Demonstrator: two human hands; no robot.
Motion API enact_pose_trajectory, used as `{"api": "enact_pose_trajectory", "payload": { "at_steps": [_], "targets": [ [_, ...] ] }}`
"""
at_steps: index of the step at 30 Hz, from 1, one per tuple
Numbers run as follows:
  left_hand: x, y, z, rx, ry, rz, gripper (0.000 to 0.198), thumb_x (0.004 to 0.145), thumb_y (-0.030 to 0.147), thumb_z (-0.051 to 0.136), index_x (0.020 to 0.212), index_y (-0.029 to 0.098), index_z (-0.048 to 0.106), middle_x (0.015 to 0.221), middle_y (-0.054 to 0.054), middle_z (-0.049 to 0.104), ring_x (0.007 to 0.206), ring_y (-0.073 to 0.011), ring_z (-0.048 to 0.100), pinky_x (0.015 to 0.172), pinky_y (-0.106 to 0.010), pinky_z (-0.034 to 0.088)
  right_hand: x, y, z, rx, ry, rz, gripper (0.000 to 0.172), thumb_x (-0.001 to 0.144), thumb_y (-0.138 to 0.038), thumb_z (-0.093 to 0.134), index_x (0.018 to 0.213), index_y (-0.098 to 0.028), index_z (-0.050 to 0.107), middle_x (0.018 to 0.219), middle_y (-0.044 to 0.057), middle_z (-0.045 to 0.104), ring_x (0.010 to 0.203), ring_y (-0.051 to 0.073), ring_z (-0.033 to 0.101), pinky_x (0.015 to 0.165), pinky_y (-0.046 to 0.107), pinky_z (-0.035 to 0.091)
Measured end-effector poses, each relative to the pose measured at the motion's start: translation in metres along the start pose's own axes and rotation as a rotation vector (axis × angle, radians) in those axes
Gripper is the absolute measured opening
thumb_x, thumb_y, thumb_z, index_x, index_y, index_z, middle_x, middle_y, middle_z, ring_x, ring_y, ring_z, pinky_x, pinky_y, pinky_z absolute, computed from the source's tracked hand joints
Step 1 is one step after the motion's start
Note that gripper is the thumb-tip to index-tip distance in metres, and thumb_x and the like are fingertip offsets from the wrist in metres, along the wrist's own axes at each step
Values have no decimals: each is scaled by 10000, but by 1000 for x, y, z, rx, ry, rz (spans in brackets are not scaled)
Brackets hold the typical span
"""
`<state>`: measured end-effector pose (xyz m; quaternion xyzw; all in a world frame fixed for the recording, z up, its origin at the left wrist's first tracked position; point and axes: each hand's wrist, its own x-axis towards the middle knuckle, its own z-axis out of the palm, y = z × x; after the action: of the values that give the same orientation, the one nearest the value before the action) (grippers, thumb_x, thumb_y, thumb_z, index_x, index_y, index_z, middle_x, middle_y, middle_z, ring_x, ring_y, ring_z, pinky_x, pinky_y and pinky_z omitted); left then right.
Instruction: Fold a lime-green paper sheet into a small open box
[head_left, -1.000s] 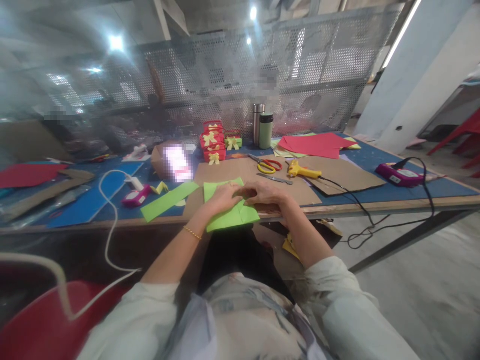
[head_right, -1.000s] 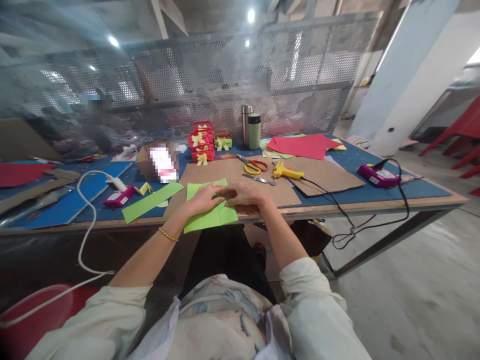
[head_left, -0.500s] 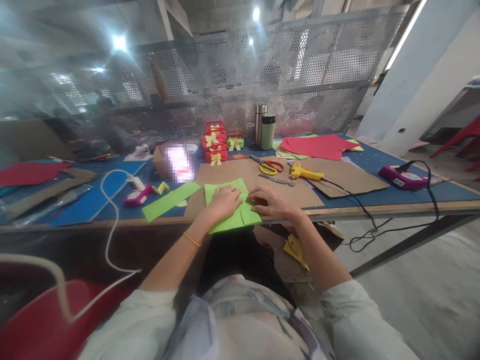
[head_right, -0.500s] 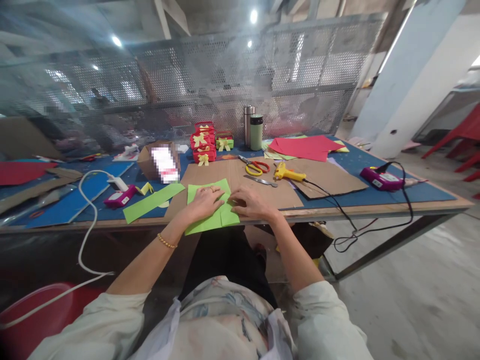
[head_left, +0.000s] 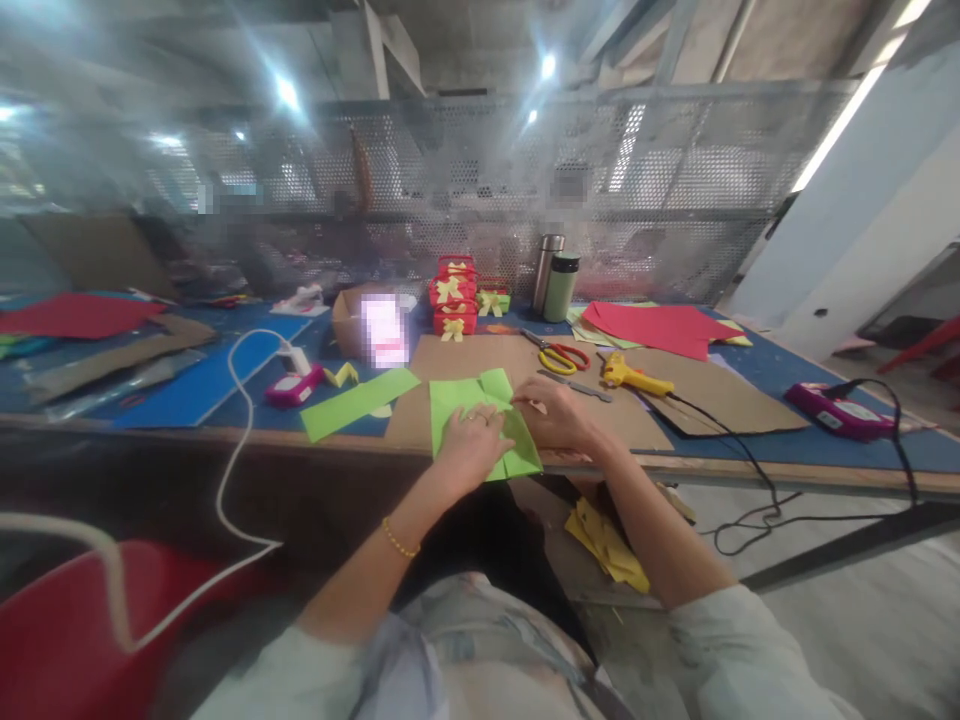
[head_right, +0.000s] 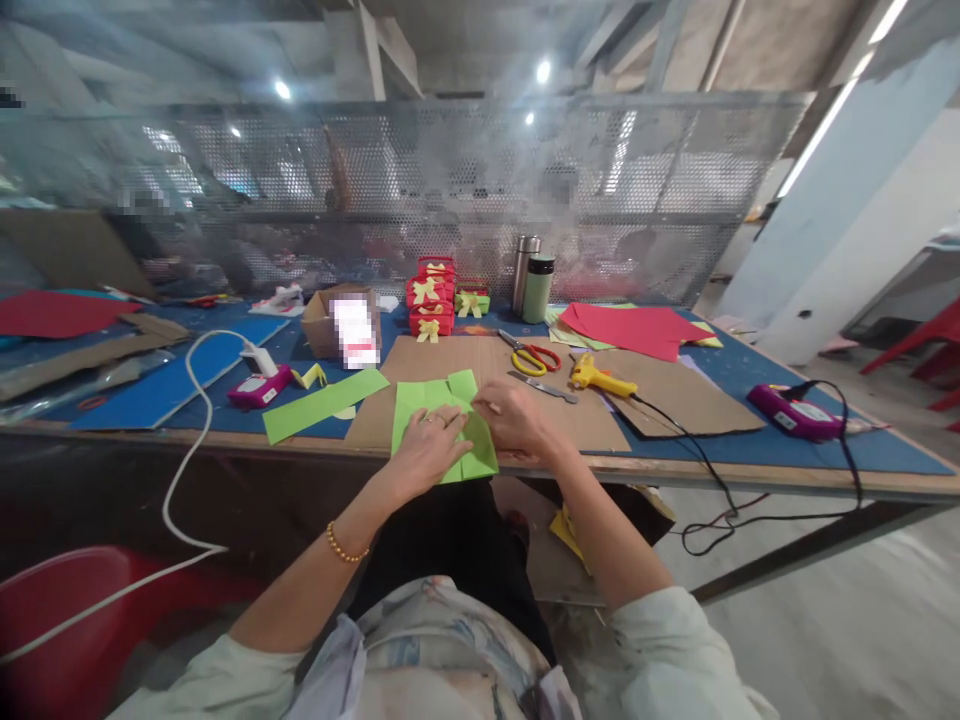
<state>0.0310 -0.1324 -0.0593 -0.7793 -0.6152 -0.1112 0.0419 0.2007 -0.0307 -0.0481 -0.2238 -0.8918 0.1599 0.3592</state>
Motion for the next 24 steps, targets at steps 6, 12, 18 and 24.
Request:
{"api": "enact_pose_trajectory", "payload": {
  "at_steps": [6, 12, 18, 24],
  "targets": [
    [-9, -2, -8, -20, 66, 32, 349, 998, 331, 535, 1288, 183, 663, 1429, -160, 618, 1353, -292, 533, 1175, -527, 333, 55, 9, 23, 21, -182, 82, 178, 868, -165, 596, 812, -166, 765, 787, 41, 726, 714, 145, 609, 670, 248, 419],
    [-42, -68, -19, -99, 391, -255, 453, 993, 143, 344, 1296, 204, 675, 1334, -140, 662, 1240, -254, 598, 1089, -440, 468, 44, 29, 39, 48, -182, 102, 161, 836, -133, 642, 868, -195, 788, 900, 50, 751, 805, 160, 656, 734, 254, 466],
    [-40, -97, -15, -168, 249, -239, 525, 923, 194, 525, 1446, 226, 565, 1347, -127, 678, 1247, -307, 598, 1082, -514, 464, 32, 25, 37, 28, -143, 18, 184, 874, -112, 612, 897, -190, 777, 936, 71, 720, 854, 180, 652, 777, 288, 485],
    [-9, -88, -18, -364, 277, -188, 529, 920, 190, 509, 1445, 198, 569, 1176, -106, 737, 1088, -234, 666, 1011, -401, 501, 17, 27, 33, -94, -82, -55, 215, 923, -116, 562, 894, -177, 766, 920, 91, 693, 882, 196, 633, 805, 308, 482]
  ]
}}
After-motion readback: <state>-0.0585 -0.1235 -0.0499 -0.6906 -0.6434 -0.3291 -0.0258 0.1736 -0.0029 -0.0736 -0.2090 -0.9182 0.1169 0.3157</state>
